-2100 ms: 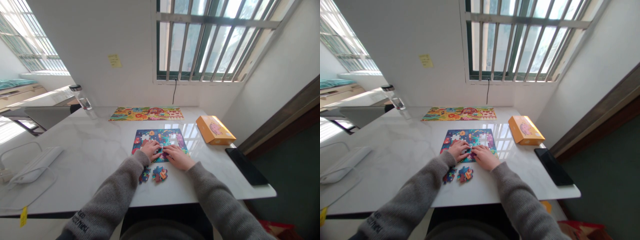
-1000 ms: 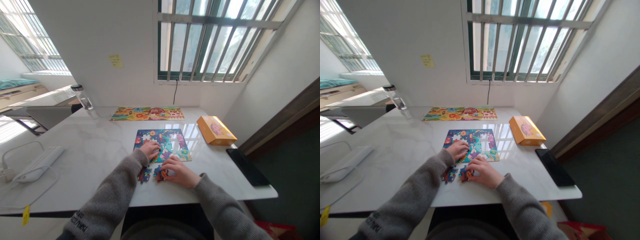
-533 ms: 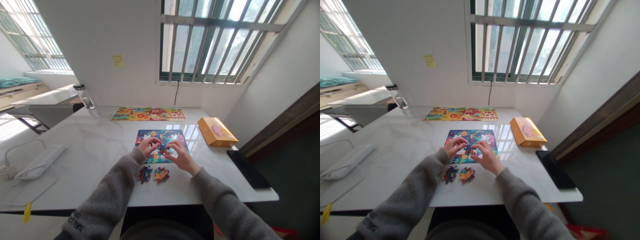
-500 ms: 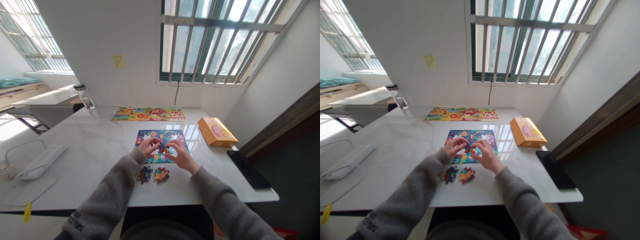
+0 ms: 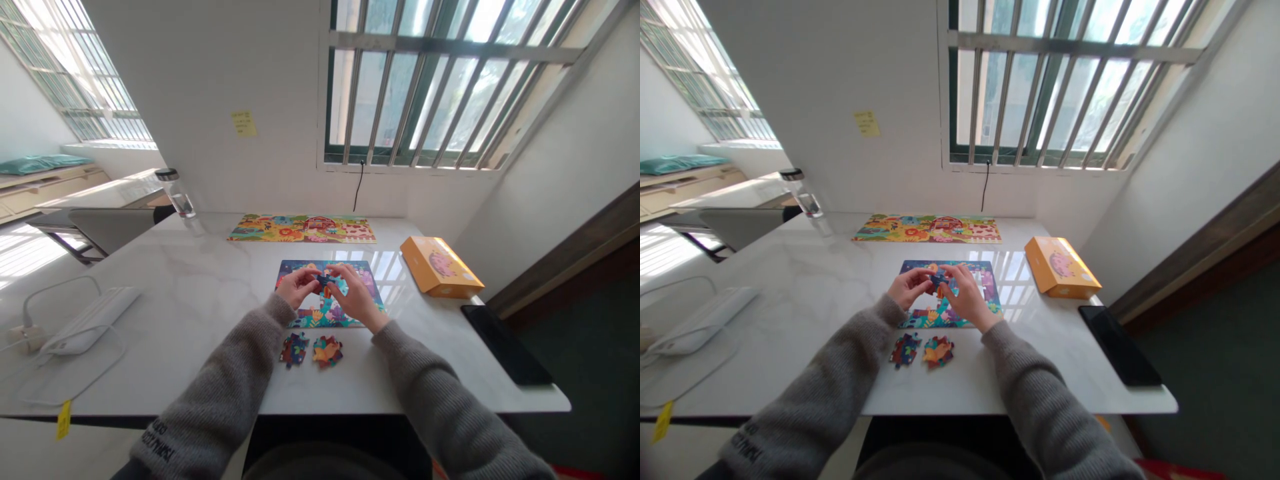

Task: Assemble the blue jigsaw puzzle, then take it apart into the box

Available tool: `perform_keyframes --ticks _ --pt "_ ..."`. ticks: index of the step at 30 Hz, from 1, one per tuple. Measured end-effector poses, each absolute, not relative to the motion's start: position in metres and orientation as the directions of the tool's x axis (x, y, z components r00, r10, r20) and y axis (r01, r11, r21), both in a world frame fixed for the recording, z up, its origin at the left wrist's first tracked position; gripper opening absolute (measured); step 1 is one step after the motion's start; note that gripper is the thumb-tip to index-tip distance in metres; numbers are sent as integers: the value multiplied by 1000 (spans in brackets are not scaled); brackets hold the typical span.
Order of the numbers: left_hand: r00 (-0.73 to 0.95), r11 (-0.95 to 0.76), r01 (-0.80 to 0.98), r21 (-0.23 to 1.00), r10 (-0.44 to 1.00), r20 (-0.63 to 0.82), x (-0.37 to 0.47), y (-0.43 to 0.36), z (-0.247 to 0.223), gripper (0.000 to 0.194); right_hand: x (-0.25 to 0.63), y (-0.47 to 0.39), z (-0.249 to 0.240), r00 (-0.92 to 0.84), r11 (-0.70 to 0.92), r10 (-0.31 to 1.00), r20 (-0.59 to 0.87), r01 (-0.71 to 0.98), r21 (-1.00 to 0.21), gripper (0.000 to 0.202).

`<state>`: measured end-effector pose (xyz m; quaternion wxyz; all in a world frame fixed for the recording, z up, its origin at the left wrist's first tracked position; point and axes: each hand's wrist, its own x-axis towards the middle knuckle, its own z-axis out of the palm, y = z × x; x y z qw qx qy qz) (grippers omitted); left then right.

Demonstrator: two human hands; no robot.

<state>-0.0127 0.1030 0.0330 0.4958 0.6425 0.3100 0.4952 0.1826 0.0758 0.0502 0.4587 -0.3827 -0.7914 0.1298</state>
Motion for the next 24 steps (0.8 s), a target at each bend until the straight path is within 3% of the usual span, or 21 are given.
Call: perform_keyframes --ticks 6,12,16,20,24 --pt "315 -360 -59 931 878 359 -11 104 26 41 186 80 33 -279 580 814 509 381 -720 37" --pt "231 -483 96 870 861 452 -12 104 23 30 182 68 28 -306 527 845 439 334 -781 39" --pt "314 -690 314 652 724 615 -17 103 29 21 183 68 28 -242 485 872 425 318 -814 33" --pt "450 -820 435 372 556 699 -23 104 32 28 189 73 25 -191 428 902 387 273 -862 35" --pt "528 -828 480 290 537 658 -24 105 30 25 193 76 23 -202 384 917 345 203 -901 39"
